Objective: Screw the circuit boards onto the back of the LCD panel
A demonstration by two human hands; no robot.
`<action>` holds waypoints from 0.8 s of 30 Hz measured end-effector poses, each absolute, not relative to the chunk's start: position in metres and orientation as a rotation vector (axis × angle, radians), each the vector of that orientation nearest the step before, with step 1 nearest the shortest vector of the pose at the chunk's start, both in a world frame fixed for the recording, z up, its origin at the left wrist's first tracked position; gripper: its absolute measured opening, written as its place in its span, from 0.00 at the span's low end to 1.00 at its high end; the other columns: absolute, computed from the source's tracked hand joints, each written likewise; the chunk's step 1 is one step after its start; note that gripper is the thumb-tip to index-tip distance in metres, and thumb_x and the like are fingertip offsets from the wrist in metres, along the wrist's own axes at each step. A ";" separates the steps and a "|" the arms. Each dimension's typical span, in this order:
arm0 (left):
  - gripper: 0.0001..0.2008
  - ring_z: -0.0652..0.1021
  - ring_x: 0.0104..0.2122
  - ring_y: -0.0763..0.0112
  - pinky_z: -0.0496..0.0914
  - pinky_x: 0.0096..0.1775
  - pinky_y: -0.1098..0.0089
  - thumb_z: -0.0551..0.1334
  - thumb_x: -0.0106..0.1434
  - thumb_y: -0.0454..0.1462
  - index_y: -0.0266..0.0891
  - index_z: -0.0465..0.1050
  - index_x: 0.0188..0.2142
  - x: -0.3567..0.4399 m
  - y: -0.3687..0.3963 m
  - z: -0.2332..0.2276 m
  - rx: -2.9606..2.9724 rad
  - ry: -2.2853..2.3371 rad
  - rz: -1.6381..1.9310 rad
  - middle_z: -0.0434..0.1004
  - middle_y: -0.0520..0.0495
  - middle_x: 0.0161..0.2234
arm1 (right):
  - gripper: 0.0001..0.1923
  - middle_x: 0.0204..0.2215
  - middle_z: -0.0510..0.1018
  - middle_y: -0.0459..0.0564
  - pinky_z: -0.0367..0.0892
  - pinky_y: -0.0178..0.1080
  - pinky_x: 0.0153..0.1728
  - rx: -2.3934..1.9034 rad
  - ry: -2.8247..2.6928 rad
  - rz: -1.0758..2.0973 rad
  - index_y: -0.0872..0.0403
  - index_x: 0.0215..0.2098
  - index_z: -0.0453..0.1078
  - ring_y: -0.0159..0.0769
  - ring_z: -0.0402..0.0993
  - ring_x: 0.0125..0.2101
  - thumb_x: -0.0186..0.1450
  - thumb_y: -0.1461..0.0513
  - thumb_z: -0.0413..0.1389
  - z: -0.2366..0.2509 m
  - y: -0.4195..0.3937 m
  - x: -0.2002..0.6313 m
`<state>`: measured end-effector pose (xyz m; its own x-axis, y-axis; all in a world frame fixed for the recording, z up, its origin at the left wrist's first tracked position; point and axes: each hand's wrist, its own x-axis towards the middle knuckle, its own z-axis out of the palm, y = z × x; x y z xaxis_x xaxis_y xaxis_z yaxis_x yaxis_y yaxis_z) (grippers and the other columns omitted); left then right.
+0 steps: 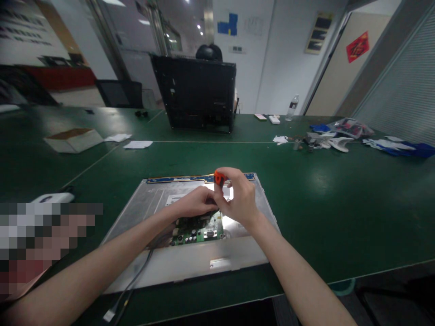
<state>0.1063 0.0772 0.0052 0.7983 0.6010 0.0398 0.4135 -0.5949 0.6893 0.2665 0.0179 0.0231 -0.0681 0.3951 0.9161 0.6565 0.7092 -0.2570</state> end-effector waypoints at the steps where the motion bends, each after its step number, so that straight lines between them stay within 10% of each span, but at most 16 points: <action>1: 0.07 0.75 0.26 0.71 0.66 0.33 0.74 0.62 0.55 0.27 0.34 0.81 0.28 0.106 0.077 0.005 2.291 0.750 0.352 0.79 0.51 0.24 | 0.18 0.37 0.77 0.48 0.74 0.36 0.27 -0.855 -1.675 -0.267 0.49 0.50 0.60 0.33 0.76 0.30 0.64 0.63 0.57 0.022 0.018 0.266; 24: 0.03 0.72 0.24 0.74 0.64 0.30 0.75 0.65 0.54 0.30 0.35 0.78 0.27 0.106 0.077 0.003 2.274 0.734 0.357 0.76 0.53 0.22 | 0.19 0.41 0.72 0.50 0.74 0.35 0.26 -0.833 -1.712 -0.213 0.48 0.51 0.62 0.35 0.74 0.37 0.63 0.65 0.56 0.026 0.017 0.267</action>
<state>0.1063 0.0771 0.0035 0.8006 0.5978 0.0412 0.4018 -0.5866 0.7032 0.2675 0.0174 0.0257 -0.0854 0.4155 0.9056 0.6248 0.7303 -0.2761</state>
